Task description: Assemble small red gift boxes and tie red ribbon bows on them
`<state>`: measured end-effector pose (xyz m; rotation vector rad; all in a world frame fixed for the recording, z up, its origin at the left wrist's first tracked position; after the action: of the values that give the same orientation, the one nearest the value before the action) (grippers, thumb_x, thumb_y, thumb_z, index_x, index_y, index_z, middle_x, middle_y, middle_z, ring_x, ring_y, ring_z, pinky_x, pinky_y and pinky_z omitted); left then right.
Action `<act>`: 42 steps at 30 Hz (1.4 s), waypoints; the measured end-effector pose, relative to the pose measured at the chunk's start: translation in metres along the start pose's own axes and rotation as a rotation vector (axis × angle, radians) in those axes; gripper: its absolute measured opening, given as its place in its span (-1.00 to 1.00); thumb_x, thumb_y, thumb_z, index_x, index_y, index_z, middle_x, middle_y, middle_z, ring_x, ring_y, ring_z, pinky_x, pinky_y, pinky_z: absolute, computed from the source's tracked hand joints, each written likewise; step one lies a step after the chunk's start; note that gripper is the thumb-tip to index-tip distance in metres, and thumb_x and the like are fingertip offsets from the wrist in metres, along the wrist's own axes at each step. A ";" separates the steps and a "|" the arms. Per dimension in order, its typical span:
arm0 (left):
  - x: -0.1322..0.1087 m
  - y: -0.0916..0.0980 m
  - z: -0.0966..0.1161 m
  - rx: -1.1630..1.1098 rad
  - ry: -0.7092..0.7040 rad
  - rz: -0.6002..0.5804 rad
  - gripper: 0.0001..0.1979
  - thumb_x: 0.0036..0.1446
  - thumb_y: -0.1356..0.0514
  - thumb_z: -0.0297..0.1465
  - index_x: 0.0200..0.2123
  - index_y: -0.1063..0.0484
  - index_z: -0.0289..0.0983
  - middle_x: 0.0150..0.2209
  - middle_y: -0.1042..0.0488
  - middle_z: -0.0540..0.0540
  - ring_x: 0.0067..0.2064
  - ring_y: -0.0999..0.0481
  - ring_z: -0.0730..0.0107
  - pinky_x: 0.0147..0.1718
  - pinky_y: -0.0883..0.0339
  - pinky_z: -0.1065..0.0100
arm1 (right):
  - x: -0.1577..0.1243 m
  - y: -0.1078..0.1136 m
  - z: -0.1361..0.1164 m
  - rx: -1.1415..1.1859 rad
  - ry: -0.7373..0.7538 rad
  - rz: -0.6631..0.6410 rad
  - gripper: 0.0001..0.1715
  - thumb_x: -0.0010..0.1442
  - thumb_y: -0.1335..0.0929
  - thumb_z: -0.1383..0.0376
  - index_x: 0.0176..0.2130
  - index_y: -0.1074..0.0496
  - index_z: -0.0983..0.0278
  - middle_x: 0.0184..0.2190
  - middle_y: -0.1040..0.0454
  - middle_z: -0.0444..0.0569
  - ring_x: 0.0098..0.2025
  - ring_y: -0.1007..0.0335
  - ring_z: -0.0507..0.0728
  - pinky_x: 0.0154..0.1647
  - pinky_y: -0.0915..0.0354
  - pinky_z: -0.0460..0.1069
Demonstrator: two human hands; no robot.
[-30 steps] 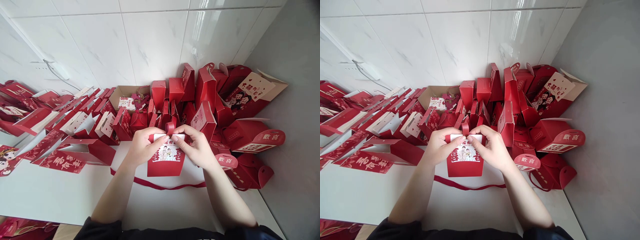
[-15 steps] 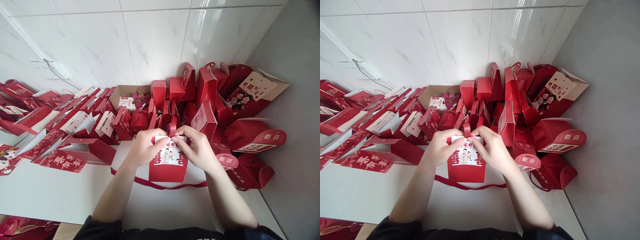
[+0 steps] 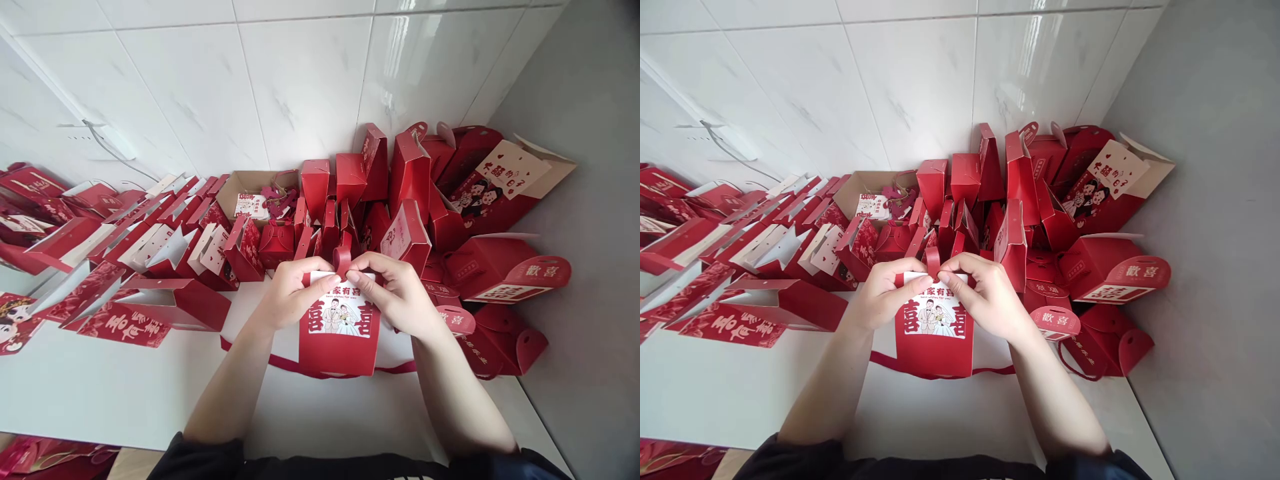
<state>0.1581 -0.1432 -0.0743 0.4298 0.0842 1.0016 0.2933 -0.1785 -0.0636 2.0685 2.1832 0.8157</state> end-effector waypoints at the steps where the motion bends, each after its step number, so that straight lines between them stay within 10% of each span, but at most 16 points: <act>1: 0.000 0.001 0.000 0.027 -0.002 -0.002 -0.76 0.22 -0.22 -0.23 -0.39 -0.41 -0.27 -0.49 -0.35 0.06 -0.45 -0.29 0.50 -0.47 -0.14 0.44 | 0.001 0.001 0.001 0.008 -0.008 -0.006 -0.77 0.35 -0.33 0.15 -0.24 -0.48 0.25 -0.37 -0.51 -0.08 -0.35 -0.42 0.07 -0.32 -0.31 -0.04; 8: 0.004 -0.007 -0.024 0.311 0.080 -0.216 -0.83 0.19 -0.22 -0.27 -0.27 -0.56 -0.21 -0.34 -0.56 0.02 -0.38 -0.41 0.44 -0.40 -0.20 0.42 | 0.001 -0.020 0.008 -0.154 0.041 -0.264 -0.86 0.31 -0.33 0.37 -0.20 -0.51 0.21 -0.25 -0.57 -0.08 -0.28 -0.48 0.08 -0.24 -0.35 -0.02; 16: 0.009 -0.013 -0.044 0.432 0.113 -0.289 -0.79 0.13 -0.20 -0.27 -0.48 -0.40 -0.26 -0.53 -0.36 0.05 -0.47 -0.26 0.46 -0.49 -0.07 0.42 | 0.003 -0.041 0.003 -0.076 0.145 -0.285 -0.41 0.28 -0.32 0.44 0.24 -0.28 0.11 0.04 -0.53 -0.05 0.00 -0.49 0.10 -0.01 -0.41 0.01; 31: 0.006 -0.008 -0.058 0.488 0.253 -0.240 -0.62 0.13 -0.20 -0.16 -0.58 -0.26 -0.26 -0.61 -0.20 0.05 -0.53 -0.15 0.48 -0.59 0.05 0.39 | 0.013 -0.030 0.048 0.085 -0.112 0.056 -0.94 0.11 -0.47 0.33 -0.31 -0.56 0.22 -0.34 -0.67 -0.09 -0.27 -0.63 0.15 -0.25 -0.47 -0.01; 42: 0.006 -0.006 -0.042 0.530 0.143 -0.197 -0.75 0.16 -0.21 -0.17 -0.40 -0.43 -0.24 -0.48 -0.42 0.01 -0.47 -0.31 0.42 -0.53 -0.05 0.39 | 0.007 -0.021 0.025 -0.208 -0.092 -0.220 -0.77 0.34 -0.29 0.24 -0.22 -0.55 0.18 -0.35 -0.58 -0.18 -0.40 -0.37 0.02 -0.30 -0.27 -0.06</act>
<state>0.1550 -0.1279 -0.1140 0.8154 0.5190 0.8066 0.2822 -0.1631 -0.0912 1.7011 2.1263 0.8634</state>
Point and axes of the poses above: each hand's wrist, its own x-axis towards the middle knuckle, its own y-axis out of the back of the hand, z = x × y, the point moved 10 cm from there along x, towards the middle knuckle
